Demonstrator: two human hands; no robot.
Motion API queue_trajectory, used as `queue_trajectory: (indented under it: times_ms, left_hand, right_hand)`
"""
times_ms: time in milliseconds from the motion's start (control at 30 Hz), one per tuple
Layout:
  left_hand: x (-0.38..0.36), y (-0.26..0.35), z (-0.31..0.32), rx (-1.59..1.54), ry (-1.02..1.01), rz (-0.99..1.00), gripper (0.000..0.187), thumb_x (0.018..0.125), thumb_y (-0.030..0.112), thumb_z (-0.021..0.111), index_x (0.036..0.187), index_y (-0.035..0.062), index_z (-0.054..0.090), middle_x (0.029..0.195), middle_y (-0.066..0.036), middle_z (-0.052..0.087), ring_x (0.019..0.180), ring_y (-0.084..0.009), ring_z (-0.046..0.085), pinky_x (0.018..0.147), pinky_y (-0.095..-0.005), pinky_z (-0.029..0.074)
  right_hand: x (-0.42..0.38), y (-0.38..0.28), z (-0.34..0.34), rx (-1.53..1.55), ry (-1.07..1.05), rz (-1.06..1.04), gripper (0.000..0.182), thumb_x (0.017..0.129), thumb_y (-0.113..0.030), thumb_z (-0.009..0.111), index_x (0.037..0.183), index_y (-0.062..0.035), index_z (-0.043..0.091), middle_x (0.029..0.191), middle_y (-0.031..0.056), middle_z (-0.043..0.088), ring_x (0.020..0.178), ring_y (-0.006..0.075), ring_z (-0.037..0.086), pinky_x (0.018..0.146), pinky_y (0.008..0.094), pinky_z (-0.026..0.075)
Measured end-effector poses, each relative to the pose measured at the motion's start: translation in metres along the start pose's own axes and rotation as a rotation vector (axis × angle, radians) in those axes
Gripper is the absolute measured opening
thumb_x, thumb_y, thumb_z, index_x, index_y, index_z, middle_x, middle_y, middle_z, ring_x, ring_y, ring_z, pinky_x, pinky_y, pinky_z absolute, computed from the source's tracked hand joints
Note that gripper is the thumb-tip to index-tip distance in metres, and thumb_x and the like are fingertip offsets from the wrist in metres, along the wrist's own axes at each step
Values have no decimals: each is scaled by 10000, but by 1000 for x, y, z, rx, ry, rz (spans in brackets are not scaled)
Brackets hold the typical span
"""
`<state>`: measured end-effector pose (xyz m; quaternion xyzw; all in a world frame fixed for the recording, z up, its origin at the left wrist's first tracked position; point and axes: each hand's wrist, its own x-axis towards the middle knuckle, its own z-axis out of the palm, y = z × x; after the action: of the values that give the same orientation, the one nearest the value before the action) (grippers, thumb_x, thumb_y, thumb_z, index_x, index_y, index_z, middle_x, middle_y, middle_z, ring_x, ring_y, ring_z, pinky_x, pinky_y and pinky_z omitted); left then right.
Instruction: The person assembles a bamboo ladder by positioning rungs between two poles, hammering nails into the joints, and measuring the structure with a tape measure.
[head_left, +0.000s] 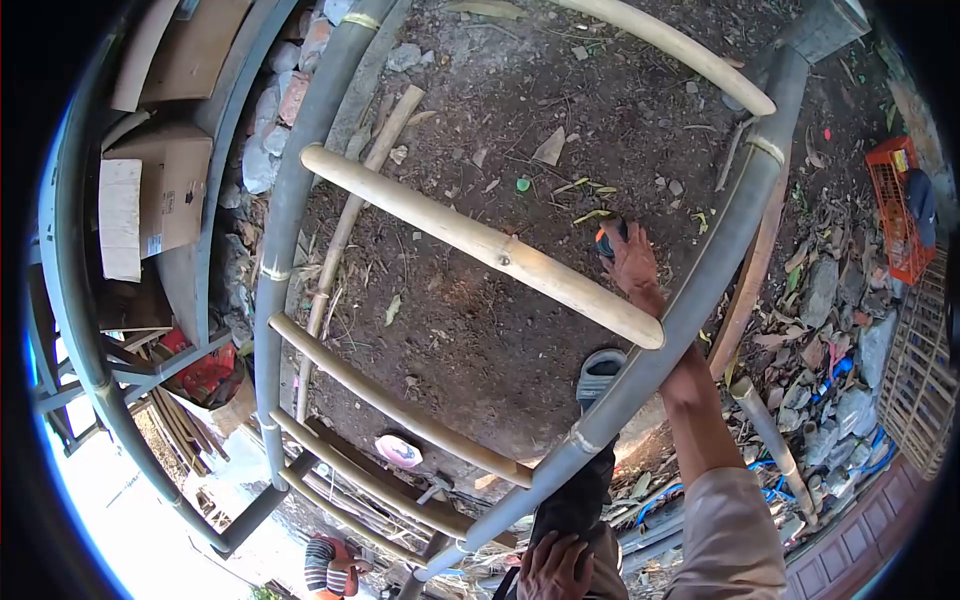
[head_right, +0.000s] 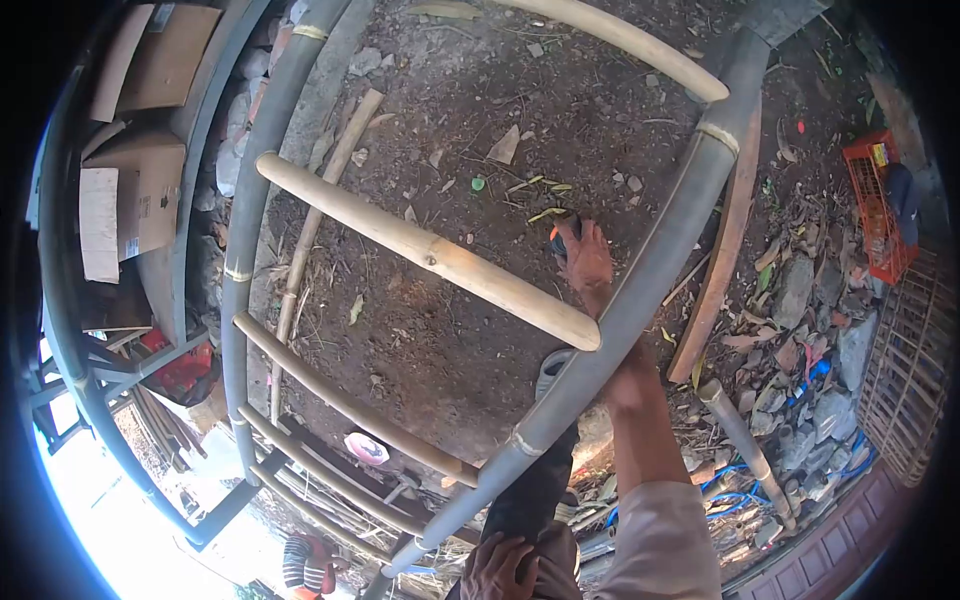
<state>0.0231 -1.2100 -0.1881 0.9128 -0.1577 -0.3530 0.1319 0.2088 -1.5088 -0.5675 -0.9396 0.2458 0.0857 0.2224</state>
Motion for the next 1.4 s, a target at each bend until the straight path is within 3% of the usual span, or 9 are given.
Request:
queue_trajectory:
  times_ms: [100,233,333,467,567,700,967,1100,1400]
  left_hand:
    - [-18,-2,-3,-9,-47,-10,241,856,251,727,1065,134,706,1160,-79,682,1168,-332,593,1001,-475,469]
    - [-41,-22,20,3,-70,56,296,850,276,721,1101,123,691,1115,-59,692,1181,-295,592,1022,-450,446]
    - [-59,-29,27,-110,-57,47,254,865,223,705,1084,96,684,1075,-92,695,1097,-335,627,960,-453,487]
    - [-58,-43,57,-426,68,227,258,906,144,670,1133,29,630,1075,-168,675,981,-372,656,868,-463,532]
    - [-57,-4,50,-679,201,276,236,952,105,631,1159,-9,625,1051,-198,677,934,-342,685,822,-401,546]
    - [-108,41,1,-884,329,317,237,995,124,603,1181,-20,626,1018,-165,699,949,-230,696,807,-336,539]
    - [-221,0,-39,-1197,-195,299,265,1036,187,579,1209,-8,624,1041,-70,707,990,-117,653,858,-275,528]
    - [-235,-32,-67,-968,-74,273,306,990,247,664,1152,-12,661,992,-71,720,952,-132,669,818,-299,535]
    - [-187,-218,-143,-700,-254,104,415,880,286,758,1140,-21,658,997,-113,681,919,-184,672,783,-328,564]
  right_hand:
    - [-40,8,16,435,161,104,777,723,-149,825,1417,-122,476,1278,201,491,1125,348,542,963,448,490]
    - [-158,36,11,1434,315,100,525,903,-267,730,1330,-117,464,1129,53,581,1016,193,610,852,346,528]
    - [-262,-3,-86,1491,175,839,510,879,-143,746,1261,-121,409,1076,34,579,986,166,624,800,305,561]
    - [-382,-24,-163,2095,-51,911,455,907,-431,698,1226,-134,566,1105,59,652,977,218,615,916,399,520]
    - [-448,-49,-204,2337,-198,606,477,887,-418,695,1272,-178,547,1189,66,629,1124,239,594,957,431,483]
    - [-522,-99,-259,2312,-193,374,650,782,-317,707,1380,-176,496,1360,98,566,1230,270,555,986,480,460]
    - [-617,-170,-325,2435,-302,19,511,849,-272,628,1312,-145,454,1340,157,559,1139,309,615,901,512,527]
    - [-622,-213,-323,1838,-103,25,476,956,-202,589,1369,-54,405,1252,142,569,1087,215,612,880,357,533]
    - [-579,-375,-217,982,-138,-128,451,972,-242,642,1315,-16,457,1089,162,680,1010,220,661,909,357,501]
